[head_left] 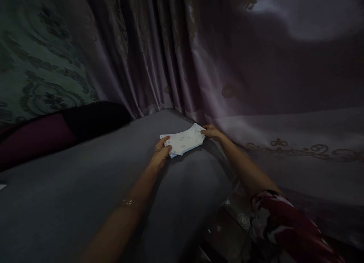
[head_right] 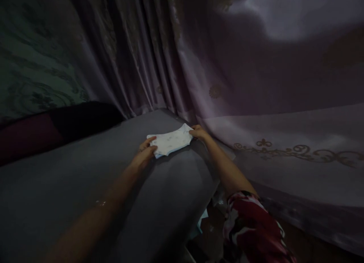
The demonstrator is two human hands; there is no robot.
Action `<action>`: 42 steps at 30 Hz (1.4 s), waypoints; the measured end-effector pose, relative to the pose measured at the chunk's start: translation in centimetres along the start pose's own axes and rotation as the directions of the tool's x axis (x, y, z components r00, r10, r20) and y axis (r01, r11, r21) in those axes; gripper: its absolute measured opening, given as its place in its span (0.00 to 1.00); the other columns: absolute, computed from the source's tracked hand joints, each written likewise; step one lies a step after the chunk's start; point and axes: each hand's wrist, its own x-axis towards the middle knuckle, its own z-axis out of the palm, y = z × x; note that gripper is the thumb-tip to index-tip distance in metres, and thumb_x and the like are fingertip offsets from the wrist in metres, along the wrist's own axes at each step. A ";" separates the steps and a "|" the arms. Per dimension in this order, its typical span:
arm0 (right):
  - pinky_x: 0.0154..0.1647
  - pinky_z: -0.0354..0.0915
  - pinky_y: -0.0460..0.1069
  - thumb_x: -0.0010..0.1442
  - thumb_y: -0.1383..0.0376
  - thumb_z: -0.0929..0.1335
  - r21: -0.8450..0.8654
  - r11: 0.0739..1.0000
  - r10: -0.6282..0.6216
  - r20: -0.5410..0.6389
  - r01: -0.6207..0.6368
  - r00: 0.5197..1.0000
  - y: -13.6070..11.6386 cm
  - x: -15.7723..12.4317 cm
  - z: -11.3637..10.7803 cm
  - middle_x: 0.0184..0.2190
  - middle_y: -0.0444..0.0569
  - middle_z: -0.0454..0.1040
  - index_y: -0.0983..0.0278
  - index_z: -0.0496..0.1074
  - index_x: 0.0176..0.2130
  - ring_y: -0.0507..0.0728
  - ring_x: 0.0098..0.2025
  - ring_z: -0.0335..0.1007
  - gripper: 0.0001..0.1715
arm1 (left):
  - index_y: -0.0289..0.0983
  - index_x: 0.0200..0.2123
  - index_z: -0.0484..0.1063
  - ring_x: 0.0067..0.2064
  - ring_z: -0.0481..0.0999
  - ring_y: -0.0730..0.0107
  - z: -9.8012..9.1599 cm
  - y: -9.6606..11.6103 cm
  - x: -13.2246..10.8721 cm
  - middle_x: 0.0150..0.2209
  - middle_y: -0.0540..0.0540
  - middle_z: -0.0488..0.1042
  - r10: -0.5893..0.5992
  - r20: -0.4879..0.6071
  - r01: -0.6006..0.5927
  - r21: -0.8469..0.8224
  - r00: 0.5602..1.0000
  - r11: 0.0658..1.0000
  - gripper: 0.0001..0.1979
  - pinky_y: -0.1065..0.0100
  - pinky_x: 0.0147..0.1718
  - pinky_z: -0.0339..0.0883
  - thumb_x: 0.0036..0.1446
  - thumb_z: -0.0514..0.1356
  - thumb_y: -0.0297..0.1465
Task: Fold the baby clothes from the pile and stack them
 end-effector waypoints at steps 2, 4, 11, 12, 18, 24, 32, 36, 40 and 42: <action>0.28 0.64 0.43 0.56 0.74 0.66 -0.097 0.995 -0.022 -0.011 0.021 1.000 0.6 1.5 -1.4 0.28 0.48 0.77 0.70 0.76 0.42 0.52 0.28 0.71 0.14 | 0.35 0.61 0.62 0.37 0.79 0.67 2.4 -0.3 0.7 0.46 0.39 0.76 -0.017 0.027 0.018 -0.050 1.000 0.999 0.35 0.71 0.31 0.73 0.47 0.55 0.20; 0.33 0.66 0.44 0.58 0.73 0.65 -0.203 0.978 -0.045 -0.018 0.041 0.999 0.9 2.8 -2.4 0.32 0.51 0.79 0.70 0.77 0.44 0.54 0.33 0.73 0.15 | 0.36 0.62 0.60 0.40 0.79 0.65 4.3 -0.5 1.2 0.48 0.39 0.75 -0.021 0.049 0.025 -0.082 0.999 0.996 0.36 0.70 0.34 0.74 0.47 0.56 0.19; 0.53 0.63 0.53 0.65 0.68 0.63 -0.487 0.873 -0.106 -0.138 0.026 0.985 1.9 4.5 -2.7 0.53 0.61 0.72 0.66 0.71 0.54 0.63 0.56 0.67 0.19 | 0.39 0.64 0.54 0.50 0.76 0.66 7.6 -1.0 1.5 0.58 0.39 0.68 -0.076 0.079 0.085 -0.119 0.994 0.989 0.38 0.73 0.36 0.75 0.50 0.57 0.16; 0.53 0.63 0.54 0.65 0.68 0.62 -0.513 0.859 -0.106 -0.149 0.015 0.983 2.2 4.5 -2.4 0.53 0.62 0.71 0.66 0.71 0.54 0.64 0.56 0.67 0.19 | 0.39 0.65 0.54 0.49 0.76 0.65 7.7 -1.1 1.4 0.59 0.38 0.67 -0.117 0.081 0.126 -0.107 0.990 0.986 0.38 0.73 0.35 0.75 0.50 0.57 0.16; 0.51 0.64 0.51 0.65 0.70 0.60 -0.598 0.801 -0.095 -0.176 -0.030 0.980 4.5 4.0 -0.1 0.51 0.61 0.72 0.66 0.70 0.53 0.62 0.54 0.69 0.19 | 0.37 0.63 0.54 0.43 0.77 0.66 7.4 -1.6 0.8 0.56 0.33 0.66 -0.232 0.083 0.240 -0.090 0.969 0.967 0.39 0.73 0.29 0.75 0.51 0.66 0.22; 0.47 0.65 0.50 0.67 0.67 0.58 -0.627 0.772 -0.080 -0.257 -0.103 0.963 5.3 4.3 0.6 0.50 0.63 0.73 0.69 0.69 0.53 0.61 0.52 0.71 0.19 | 0.37 0.62 0.56 0.39 0.74 0.70 7.2 -1.3 0.3 0.50 0.38 0.68 -0.244 0.049 0.246 -0.046 0.969 0.968 0.37 0.76 0.27 0.72 0.50 0.67 0.23; 0.48 0.61 0.54 0.64 0.70 0.59 -0.715 0.694 -0.184 -0.288 -0.083 0.940 3.8 2.5 1.4 0.47 0.68 0.72 0.74 0.69 0.52 0.65 0.51 0.69 0.20 | 0.33 0.50 0.65 0.31 0.71 0.78 3.7 -1.8 -1.8 0.45 0.41 0.66 -0.223 0.045 0.220 0.063 0.974 0.974 0.20 0.75 0.27 0.70 0.53 0.61 0.21; 0.51 0.58 0.57 0.64 0.68 0.59 -0.792 0.603 -0.419 -0.210 0.098 0.883 2.0 0.6 3.4 0.51 0.67 0.70 0.75 0.67 0.54 0.67 0.53 0.65 0.22 | 0.33 0.43 0.67 0.28 0.70 0.80 1.3 -2.2 -3.0 0.36 0.47 0.67 -0.186 0.082 0.180 0.071 0.979 0.981 0.12 0.76 0.27 0.68 0.55 0.57 0.19; 0.54 0.58 0.55 0.64 0.66 0.59 -0.718 0.586 -0.580 -0.048 0.375 0.814 0.1 -1.5 6.8 0.55 0.64 0.68 0.72 0.66 0.55 0.64 0.56 0.63 0.23 | 0.33 0.37 0.68 0.25 0.68 0.80 -1.2 -2.1 -4.5 0.26 0.52 0.66 -0.184 0.144 0.163 0.149 0.972 0.975 0.06 0.78 0.24 0.64 0.56 0.56 0.20; 0.55 0.59 0.54 0.64 0.65 0.58 -0.646 0.539 -0.683 0.039 0.540 0.729 -0.5 -2.4 8.8 0.54 0.63 0.69 0.72 0.66 0.55 0.63 0.56 0.64 0.23 | 0.33 0.33 0.68 0.23 0.67 0.80 -3.0 -1.9 -5.4 0.23 0.52 0.65 -0.183 0.190 0.144 0.202 0.965 0.969 0.04 0.78 0.22 0.61 0.58 0.55 0.23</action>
